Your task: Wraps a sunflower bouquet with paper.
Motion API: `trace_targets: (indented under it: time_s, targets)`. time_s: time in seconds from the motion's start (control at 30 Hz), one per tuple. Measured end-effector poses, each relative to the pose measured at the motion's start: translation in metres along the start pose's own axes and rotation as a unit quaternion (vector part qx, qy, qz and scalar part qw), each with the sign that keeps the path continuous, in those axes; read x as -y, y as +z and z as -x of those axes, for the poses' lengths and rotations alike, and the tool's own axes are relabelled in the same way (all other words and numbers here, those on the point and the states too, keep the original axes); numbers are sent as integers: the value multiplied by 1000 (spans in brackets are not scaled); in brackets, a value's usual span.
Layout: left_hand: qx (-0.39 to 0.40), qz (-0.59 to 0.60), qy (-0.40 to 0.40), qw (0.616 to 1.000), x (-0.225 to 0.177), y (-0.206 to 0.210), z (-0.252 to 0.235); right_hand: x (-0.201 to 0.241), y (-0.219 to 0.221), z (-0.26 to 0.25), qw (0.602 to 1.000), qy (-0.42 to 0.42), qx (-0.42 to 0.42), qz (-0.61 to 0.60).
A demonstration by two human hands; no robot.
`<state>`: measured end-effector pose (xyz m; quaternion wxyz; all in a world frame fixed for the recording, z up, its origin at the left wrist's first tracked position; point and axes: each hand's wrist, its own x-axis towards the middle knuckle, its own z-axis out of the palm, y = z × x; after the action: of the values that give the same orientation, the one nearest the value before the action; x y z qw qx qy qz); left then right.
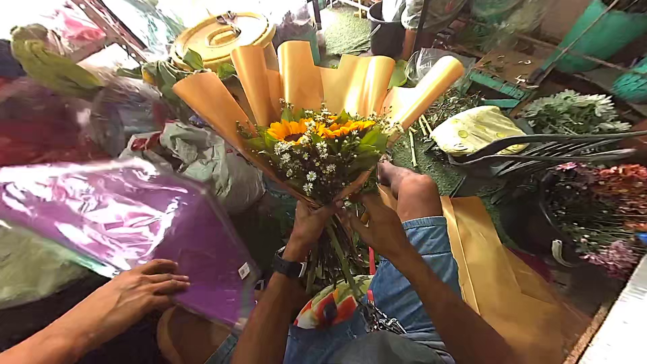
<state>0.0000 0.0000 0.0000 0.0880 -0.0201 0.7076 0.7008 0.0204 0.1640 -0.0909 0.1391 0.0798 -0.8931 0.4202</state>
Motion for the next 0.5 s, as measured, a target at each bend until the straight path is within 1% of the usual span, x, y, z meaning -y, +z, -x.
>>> trace_targets:
  time_s: [0.03,0.07,0.1,0.17,0.33,0.43,0.47,0.5]
  targets:
    - [6,38,54,998,41,-10,-19,-4,5,1,997,-63,-26,30]
    - [7,56,71,996,60,-14,-29,-6,9,0,992,-105,-43,54]
    - [2,65,68,996,65,-16,-34,-8,12,-2,988,-129,-52,70]
    - [-11,73,50,996,62,-17,-36,-10,14,-7,985,-149,-45,79]
    - [-12,83,65,994,68,-26,-37,-14,16,-15,989,-148,-7,7]
    - [-25,63,70,995,77,-26,-34,-12,23,-17,988,-149,-29,17]
    - [-33,61,67,995,77,-26,-33,-6,26,-18,992,-124,-31,9]
    - [-35,62,66,995,77,-26,-32,1,27,-19,997,-76,-20,-18]
